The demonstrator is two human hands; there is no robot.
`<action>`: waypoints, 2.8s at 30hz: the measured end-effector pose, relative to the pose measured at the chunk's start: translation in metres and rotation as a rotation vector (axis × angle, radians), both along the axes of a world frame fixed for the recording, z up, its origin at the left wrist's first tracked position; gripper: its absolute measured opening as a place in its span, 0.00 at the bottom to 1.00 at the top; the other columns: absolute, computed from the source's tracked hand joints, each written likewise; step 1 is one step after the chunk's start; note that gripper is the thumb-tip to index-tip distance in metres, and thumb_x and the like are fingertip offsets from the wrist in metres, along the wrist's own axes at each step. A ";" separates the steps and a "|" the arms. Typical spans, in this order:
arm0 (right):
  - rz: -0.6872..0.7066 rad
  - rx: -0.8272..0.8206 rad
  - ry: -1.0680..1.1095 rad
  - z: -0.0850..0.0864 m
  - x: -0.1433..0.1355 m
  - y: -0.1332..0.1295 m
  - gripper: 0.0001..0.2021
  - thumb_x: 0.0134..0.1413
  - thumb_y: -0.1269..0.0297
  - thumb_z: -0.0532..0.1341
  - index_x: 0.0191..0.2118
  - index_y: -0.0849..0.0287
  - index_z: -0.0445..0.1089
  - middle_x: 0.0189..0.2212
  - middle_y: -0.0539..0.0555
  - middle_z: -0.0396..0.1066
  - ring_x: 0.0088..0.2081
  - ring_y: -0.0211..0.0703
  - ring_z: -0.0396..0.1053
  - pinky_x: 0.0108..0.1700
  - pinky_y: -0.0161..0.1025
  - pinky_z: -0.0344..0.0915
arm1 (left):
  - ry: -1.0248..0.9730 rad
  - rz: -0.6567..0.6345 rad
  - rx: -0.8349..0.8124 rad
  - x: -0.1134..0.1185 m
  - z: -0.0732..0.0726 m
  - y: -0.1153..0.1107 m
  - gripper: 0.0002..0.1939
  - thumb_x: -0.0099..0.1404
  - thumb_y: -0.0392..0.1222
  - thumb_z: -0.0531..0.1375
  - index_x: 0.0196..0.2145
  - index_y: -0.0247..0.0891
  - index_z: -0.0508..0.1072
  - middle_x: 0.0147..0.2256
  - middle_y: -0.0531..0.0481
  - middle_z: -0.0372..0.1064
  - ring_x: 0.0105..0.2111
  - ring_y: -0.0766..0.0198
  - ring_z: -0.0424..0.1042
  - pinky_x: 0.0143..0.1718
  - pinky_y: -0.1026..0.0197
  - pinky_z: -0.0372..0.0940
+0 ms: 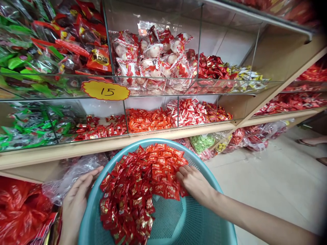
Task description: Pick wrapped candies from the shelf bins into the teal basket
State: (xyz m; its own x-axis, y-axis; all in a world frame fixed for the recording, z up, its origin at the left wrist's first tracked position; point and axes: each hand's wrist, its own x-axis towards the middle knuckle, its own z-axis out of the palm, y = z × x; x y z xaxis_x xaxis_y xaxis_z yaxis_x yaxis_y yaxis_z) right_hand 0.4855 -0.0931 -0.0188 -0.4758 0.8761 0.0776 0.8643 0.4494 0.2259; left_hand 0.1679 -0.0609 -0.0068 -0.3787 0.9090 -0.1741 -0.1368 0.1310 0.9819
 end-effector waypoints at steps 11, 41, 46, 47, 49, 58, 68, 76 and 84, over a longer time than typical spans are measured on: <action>0.154 0.085 0.001 -0.011 -0.007 0.003 0.03 0.55 0.72 0.59 0.32 0.58 0.67 0.27 0.51 0.68 0.30 0.41 0.63 0.33 0.42 0.51 | -0.004 0.016 0.009 0.001 0.000 0.000 0.10 0.52 0.46 0.64 0.32 0.40 0.77 0.42 0.51 0.76 0.52 0.53 0.67 0.58 0.54 0.56; 0.111 0.136 0.047 -0.006 -0.008 0.010 0.07 0.54 0.76 0.57 0.28 0.58 0.64 0.24 0.50 0.68 0.27 0.41 0.62 0.32 0.41 0.51 | -0.015 0.028 -0.015 -0.001 -0.001 0.001 0.12 0.51 0.48 0.65 0.32 0.41 0.77 0.42 0.51 0.76 0.52 0.51 0.67 0.59 0.50 0.54; 0.079 0.060 0.144 0.034 -0.015 0.028 0.05 0.56 0.68 0.58 0.30 0.59 0.64 0.27 0.52 0.69 0.29 0.41 0.64 0.33 0.39 0.52 | -0.004 0.017 -0.019 -0.005 -0.005 0.003 0.14 0.50 0.49 0.65 0.33 0.40 0.77 0.43 0.50 0.76 0.54 0.50 0.65 0.58 0.50 0.55; 0.063 0.048 0.175 0.046 -0.016 0.038 0.05 0.57 0.66 0.57 0.30 0.60 0.64 0.28 0.53 0.69 0.30 0.42 0.64 0.33 0.39 0.53 | 0.001 0.018 -0.017 -0.005 -0.006 0.003 0.14 0.50 0.50 0.65 0.33 0.40 0.77 0.43 0.49 0.76 0.53 0.50 0.66 0.58 0.50 0.55; 0.044 0.037 0.242 0.069 -0.016 0.063 0.07 0.59 0.64 0.55 0.32 0.61 0.65 0.29 0.54 0.69 0.31 0.42 0.64 0.34 0.38 0.53 | 0.002 0.021 -0.009 -0.005 -0.006 0.003 0.14 0.50 0.50 0.65 0.33 0.40 0.77 0.43 0.49 0.76 0.53 0.51 0.66 0.58 0.51 0.56; -0.178 -0.119 0.093 0.099 -0.017 0.190 0.10 0.56 0.67 0.56 0.43 0.61 0.69 0.43 0.61 0.71 0.45 0.48 0.68 0.38 0.36 0.60 | -0.031 0.016 0.012 -0.005 -0.007 0.002 0.12 0.51 0.47 0.65 0.33 0.40 0.77 0.42 0.50 0.77 0.51 0.53 0.68 0.58 0.52 0.56; -0.244 -0.176 0.033 0.086 -0.021 0.213 0.13 0.53 0.66 0.60 0.44 0.64 0.71 0.42 0.64 0.73 0.45 0.51 0.70 0.41 0.38 0.63 | -0.049 0.016 0.009 -0.006 -0.008 0.001 0.11 0.52 0.46 0.65 0.33 0.40 0.76 0.41 0.51 0.77 0.51 0.55 0.68 0.58 0.54 0.55; -0.166 -0.086 0.043 0.092 -0.014 0.199 0.13 0.56 0.62 0.57 0.45 0.62 0.68 0.43 0.65 0.71 0.46 0.53 0.69 0.43 0.41 0.61 | -0.019 0.019 -0.006 -0.004 -0.006 0.002 0.12 0.51 0.46 0.65 0.34 0.40 0.77 0.42 0.50 0.76 0.51 0.53 0.68 0.57 0.52 0.56; -0.032 -0.136 0.656 0.105 0.003 0.123 0.14 0.57 0.61 0.55 0.44 0.64 0.68 0.30 0.53 0.71 0.30 0.38 0.66 0.34 0.35 0.59 | 0.024 0.040 -0.010 0.000 -0.001 0.002 0.12 0.50 0.47 0.64 0.32 0.40 0.77 0.42 0.49 0.77 0.51 0.52 0.69 0.56 0.52 0.58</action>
State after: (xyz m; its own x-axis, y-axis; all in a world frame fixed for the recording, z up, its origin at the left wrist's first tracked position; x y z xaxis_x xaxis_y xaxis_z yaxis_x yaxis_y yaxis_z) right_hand 0.4886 0.0304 0.0860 -0.3416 0.9113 0.2298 0.8166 0.4088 -0.4075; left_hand 0.1678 -0.0588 -0.0081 -0.4187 0.8915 -0.1731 -0.1186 0.1353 0.9837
